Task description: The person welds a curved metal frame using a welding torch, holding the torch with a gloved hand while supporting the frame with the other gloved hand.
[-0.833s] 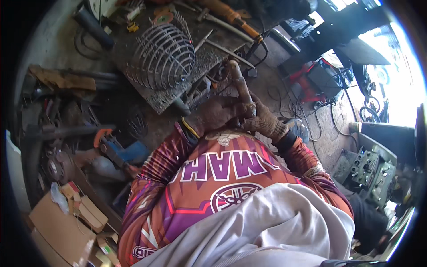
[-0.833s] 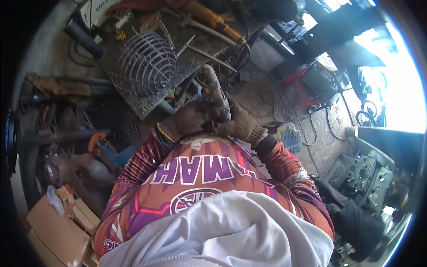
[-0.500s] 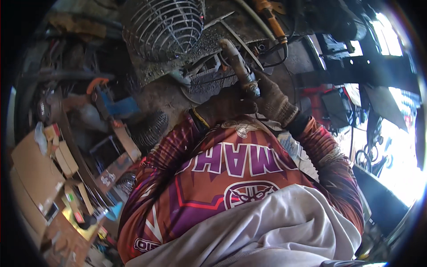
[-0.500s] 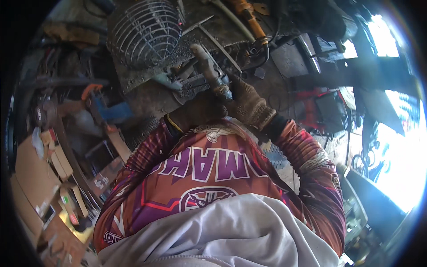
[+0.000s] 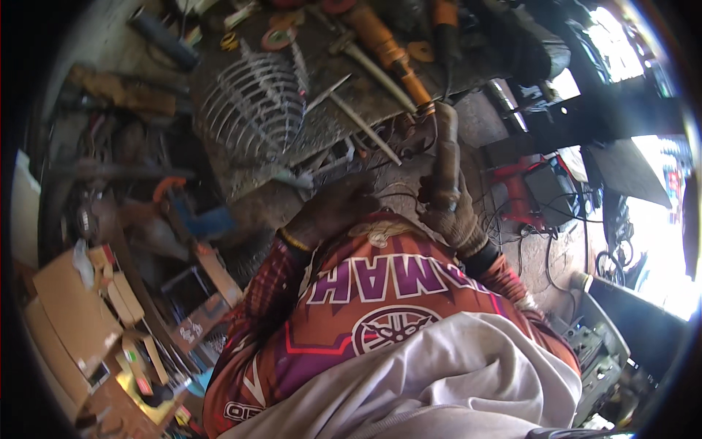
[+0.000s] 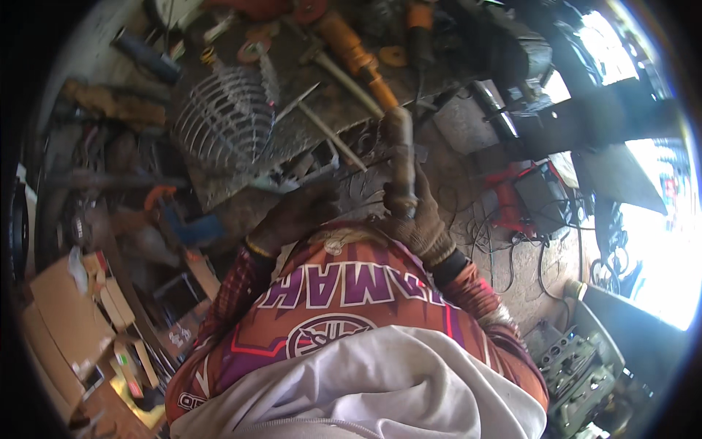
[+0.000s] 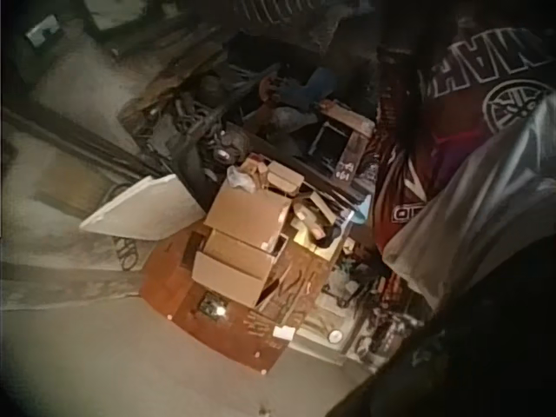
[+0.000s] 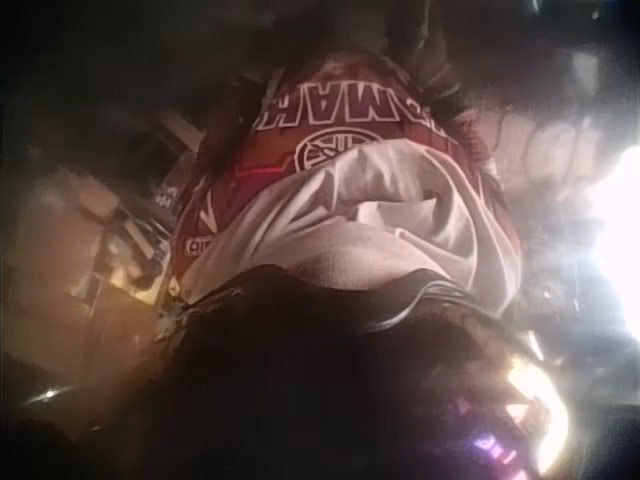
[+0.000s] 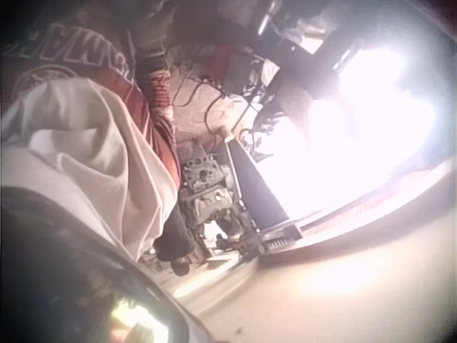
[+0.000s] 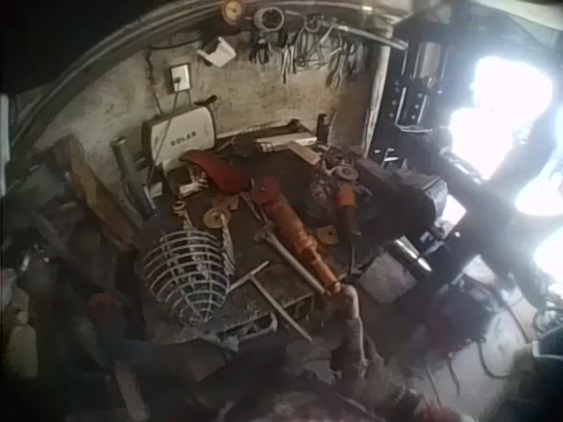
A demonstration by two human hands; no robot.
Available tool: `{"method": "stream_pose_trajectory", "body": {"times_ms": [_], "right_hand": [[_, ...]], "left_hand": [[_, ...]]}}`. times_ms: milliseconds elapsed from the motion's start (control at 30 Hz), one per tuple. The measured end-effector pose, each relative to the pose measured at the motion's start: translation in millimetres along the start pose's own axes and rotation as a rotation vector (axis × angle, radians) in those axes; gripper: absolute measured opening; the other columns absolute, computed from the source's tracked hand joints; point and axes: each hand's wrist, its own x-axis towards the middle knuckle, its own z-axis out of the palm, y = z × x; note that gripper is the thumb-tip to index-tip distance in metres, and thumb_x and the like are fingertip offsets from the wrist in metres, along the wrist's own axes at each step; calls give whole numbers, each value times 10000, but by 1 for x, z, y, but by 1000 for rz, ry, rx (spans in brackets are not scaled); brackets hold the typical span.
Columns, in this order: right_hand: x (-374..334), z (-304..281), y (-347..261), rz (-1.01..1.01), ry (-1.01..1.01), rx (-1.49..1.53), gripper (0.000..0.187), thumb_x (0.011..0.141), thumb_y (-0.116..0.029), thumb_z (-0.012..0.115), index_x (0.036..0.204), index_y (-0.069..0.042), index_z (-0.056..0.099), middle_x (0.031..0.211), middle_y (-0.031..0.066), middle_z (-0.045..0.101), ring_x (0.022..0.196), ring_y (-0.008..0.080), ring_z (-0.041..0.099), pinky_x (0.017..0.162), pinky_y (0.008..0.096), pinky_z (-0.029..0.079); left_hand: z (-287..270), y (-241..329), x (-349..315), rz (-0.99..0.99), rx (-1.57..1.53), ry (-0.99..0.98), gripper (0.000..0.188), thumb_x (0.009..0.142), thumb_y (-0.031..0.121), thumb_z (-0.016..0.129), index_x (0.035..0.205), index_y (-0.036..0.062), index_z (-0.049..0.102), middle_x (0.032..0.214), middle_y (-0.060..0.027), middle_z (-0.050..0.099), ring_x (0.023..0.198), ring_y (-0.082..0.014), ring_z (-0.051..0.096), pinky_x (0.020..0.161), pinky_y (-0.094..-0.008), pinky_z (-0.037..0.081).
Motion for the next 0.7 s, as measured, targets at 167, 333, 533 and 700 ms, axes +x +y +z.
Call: {"method": "stream_pose_trajectory", "body": {"times_ms": [167, 333, 533, 700], "right_hand": [[-26, -28, 92, 56, 369, 36, 723, 686, -129, 713, 1312, -41, 362, 1106, 137, 569, 976, 222, 585, 840, 355, 472], [-31, -60, 150, 352, 662, 107, 719, 671, -137, 718, 1297, -42, 378, 1071, 112, 565, 911, 219, 587, 761, 325, 481], [-13, -91, 189, 595, 538, 96, 860, 622, -280, 755, 1324, 6, 349, 1109, 163, 561, 995, 280, 556, 876, 376, 433], [3, -120, 233, 700, 408, 166, 856, 633, -316, 754, 1313, 26, 364, 1145, 195, 565, 1033, 304, 558, 906, 386, 424]], "left_hand": [[-40, 52, 35, 192, -204, -30, 345, 928, 219, 586, 1208, 21, 550, 874, 15, 555, 832, -40, 535, 706, -209, 456], [-62, 117, 136, 421, 308, 188, 324, 913, 251, 567, 1138, 19, 604, 742, -65, 614, 758, -157, 621, 701, -297, 491], [-78, 138, 317, 367, 921, 416, 344, 906, 274, 484, 1091, 22, 627, 1005, -191, 653, 920, -340, 639, 818, -415, 500], [-67, 187, 423, -200, 1257, 406, 348, 890, 266, 465, 1120, 54, 619, 1143, -188, 617, 1038, -381, 602, 873, -452, 488]]}}
